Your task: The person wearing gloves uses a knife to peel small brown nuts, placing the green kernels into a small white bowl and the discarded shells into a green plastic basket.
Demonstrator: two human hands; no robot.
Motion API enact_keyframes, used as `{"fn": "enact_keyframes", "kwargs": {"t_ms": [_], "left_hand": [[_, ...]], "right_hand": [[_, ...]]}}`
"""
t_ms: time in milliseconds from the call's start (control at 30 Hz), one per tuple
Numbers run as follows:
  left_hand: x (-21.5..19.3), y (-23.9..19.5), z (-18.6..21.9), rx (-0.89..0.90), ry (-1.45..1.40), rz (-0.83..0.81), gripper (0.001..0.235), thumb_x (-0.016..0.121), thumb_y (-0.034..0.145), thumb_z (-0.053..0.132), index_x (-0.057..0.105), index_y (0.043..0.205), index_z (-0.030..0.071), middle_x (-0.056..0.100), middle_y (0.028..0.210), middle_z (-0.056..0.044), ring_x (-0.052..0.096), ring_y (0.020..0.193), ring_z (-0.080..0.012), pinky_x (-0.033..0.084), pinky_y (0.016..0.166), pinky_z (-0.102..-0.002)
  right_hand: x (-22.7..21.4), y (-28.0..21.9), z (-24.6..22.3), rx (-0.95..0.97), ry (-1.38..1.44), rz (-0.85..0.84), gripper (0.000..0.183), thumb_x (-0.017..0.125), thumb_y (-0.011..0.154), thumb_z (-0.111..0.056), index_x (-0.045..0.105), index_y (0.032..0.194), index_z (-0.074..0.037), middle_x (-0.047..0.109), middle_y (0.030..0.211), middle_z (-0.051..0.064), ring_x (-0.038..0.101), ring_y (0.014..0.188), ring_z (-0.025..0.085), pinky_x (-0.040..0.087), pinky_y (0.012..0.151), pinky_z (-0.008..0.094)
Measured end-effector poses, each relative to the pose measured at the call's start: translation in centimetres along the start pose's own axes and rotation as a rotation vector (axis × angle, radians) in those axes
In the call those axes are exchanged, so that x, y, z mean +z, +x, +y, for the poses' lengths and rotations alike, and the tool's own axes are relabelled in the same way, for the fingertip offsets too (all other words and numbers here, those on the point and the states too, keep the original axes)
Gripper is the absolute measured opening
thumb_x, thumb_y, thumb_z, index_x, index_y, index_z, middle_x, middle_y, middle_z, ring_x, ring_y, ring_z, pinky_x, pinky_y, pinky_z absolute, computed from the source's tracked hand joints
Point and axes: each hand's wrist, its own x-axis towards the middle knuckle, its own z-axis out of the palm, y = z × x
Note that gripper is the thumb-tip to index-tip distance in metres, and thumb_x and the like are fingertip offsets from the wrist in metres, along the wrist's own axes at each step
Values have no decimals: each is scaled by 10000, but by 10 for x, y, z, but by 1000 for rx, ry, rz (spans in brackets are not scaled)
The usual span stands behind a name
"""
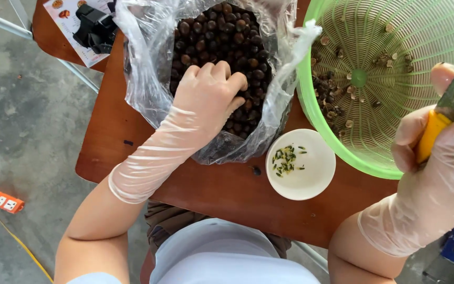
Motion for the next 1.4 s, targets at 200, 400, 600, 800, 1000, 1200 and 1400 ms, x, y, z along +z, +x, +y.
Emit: {"fn": "enact_keyframes", "kwargs": {"t_ms": [200,400,600,800,1000,1200,1400], "left_hand": [[10,4,3,-19,15,19,276,817,832,264,659,1004,118,604,919,-67,619,892,-258,445,784,-391],[-46,-15,9,-71,-364,18,151,743,996,196,679,1115,129,631,981,-62,618,971,-294,444,887,-406],[-93,-56,58,-251,-715,-141,197,742,940,259,692,1092,146,637,915,-27,627,837,-219,479,787,-346],[-28,-97,95,-303,-399,-197,186,716,912,240,700,1059,128,618,905,-60,608,864,-278,444,768,-415],[9,-115,95,-308,-315,-142,175,731,905,233,716,1055,145,602,878,-44,601,851,-268,447,779,-411],[19,-117,100,-306,-238,-109,216,765,878,305,722,1022,149,589,841,-32,585,810,-249,442,761,-399],[5,-106,100,-322,-235,-155,285,775,861,348,713,997,105,601,834,-41,585,815,-252,436,760,-403]], "right_hand": [[-1,3,1,18,4,-26,580,512,1211,-530,525,1474,-13,519,797,66,329,471,74,238,491,211],[-10,-3,13,88,52,38,563,509,1165,-532,533,1461,-54,502,807,48,321,501,83,226,503,217],[-14,-5,22,179,18,66,519,488,1195,-470,534,1528,-74,502,812,16,279,482,62,192,472,214],[-19,-8,28,130,-30,-24,490,433,1237,-456,510,1557,-93,494,795,34,284,501,87,197,479,221],[-25,-9,33,139,-4,-97,507,416,1223,-516,469,1532,-116,486,803,41,283,493,92,200,468,223],[-26,-10,35,142,14,-99,531,437,1223,-538,477,1556,-126,493,828,50,268,485,96,192,464,229],[-37,-20,53,227,56,-40,427,436,1227,-498,528,1305,-88,480,783,46,277,504,106,193,485,233]]}}
